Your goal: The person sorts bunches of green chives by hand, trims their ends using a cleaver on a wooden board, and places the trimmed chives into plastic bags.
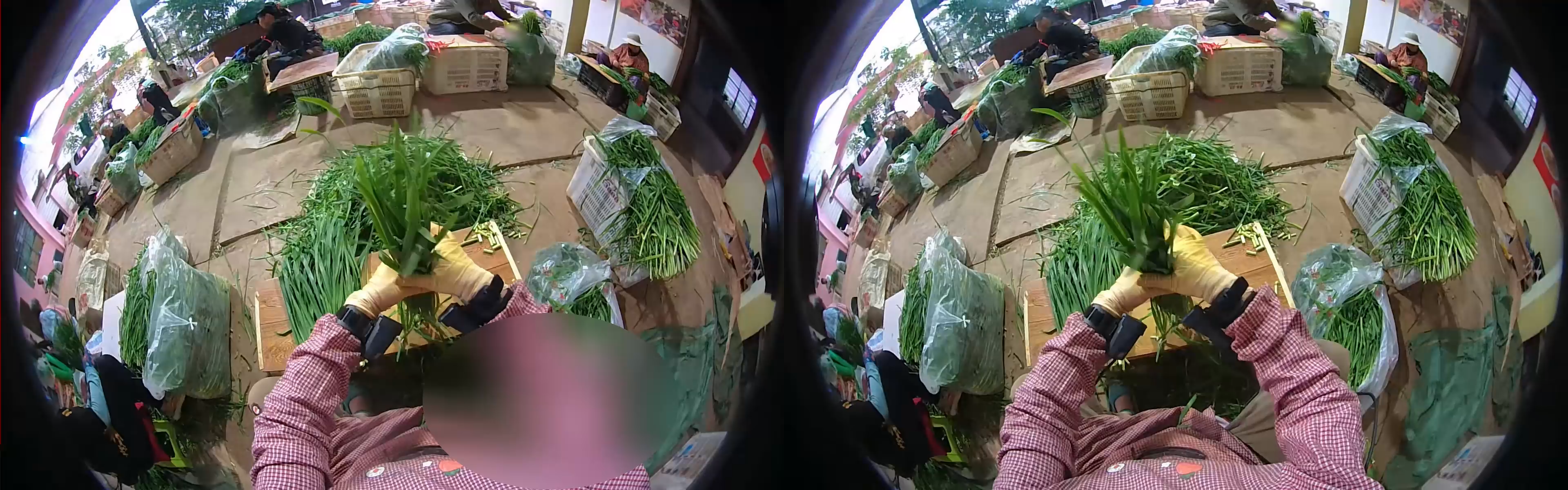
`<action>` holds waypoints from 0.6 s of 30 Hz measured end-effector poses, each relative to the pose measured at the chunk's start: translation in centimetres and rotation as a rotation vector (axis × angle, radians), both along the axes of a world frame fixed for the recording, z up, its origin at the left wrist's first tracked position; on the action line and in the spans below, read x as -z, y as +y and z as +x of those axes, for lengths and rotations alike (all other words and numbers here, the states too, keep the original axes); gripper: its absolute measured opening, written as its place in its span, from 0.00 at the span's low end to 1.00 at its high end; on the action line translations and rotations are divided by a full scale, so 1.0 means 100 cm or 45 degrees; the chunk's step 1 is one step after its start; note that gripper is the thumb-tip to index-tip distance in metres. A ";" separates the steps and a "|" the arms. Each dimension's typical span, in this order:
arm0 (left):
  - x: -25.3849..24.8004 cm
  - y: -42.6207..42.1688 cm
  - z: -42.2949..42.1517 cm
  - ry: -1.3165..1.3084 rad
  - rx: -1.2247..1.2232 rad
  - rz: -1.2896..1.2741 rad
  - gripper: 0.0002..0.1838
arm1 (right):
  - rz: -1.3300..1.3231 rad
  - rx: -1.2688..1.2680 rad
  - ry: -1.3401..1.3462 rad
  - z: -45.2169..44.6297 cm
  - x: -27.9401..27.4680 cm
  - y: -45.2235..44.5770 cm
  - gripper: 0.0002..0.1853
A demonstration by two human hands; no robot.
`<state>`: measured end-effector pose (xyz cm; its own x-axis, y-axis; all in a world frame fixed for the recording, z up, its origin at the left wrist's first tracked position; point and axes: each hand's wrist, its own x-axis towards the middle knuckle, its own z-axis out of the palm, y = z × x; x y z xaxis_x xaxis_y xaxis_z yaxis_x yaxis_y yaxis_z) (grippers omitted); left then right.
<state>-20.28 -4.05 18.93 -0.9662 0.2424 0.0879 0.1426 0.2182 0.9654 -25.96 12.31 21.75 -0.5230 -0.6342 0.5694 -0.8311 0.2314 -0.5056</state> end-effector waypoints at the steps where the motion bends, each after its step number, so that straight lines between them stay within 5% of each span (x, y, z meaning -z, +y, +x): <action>1: 0.014 0.001 0.000 0.050 -0.049 0.011 0.33 | 0.011 -0.042 -0.084 0.001 -0.002 0.000 0.37; 5: 0.031 0.006 0.008 0.292 -0.199 -0.167 0.27 | -0.116 -0.302 -0.724 0.010 -0.005 0.002 0.39; 6: 0.010 0.014 0.018 0.073 -0.241 0.214 0.24 | -0.156 -0.353 -0.890 0.013 0.003 0.003 0.40; 9: 0.001 0.013 0.031 0.187 -0.355 0.207 0.19 | -0.422 -0.475 -1.329 0.032 0.020 0.011 0.44; 10: -0.019 0.022 0.043 0.042 -0.411 0.524 0.15 | -0.451 -0.461 -1.384 0.038 0.029 0.015 0.45; 13: -0.048 0.025 0.054 0.078 -0.505 0.519 0.11 | -0.244 -0.392 -1.209 0.055 0.039 0.018 0.50; 15: -0.073 0.033 0.065 0.059 -0.544 0.655 0.09 | -0.284 -0.438 -1.482 0.075 0.049 0.013 0.52; 18: -0.091 0.039 0.081 0.003 -0.642 0.748 0.08 | -0.301 -0.504 -1.234 0.091 0.072 0.006 0.51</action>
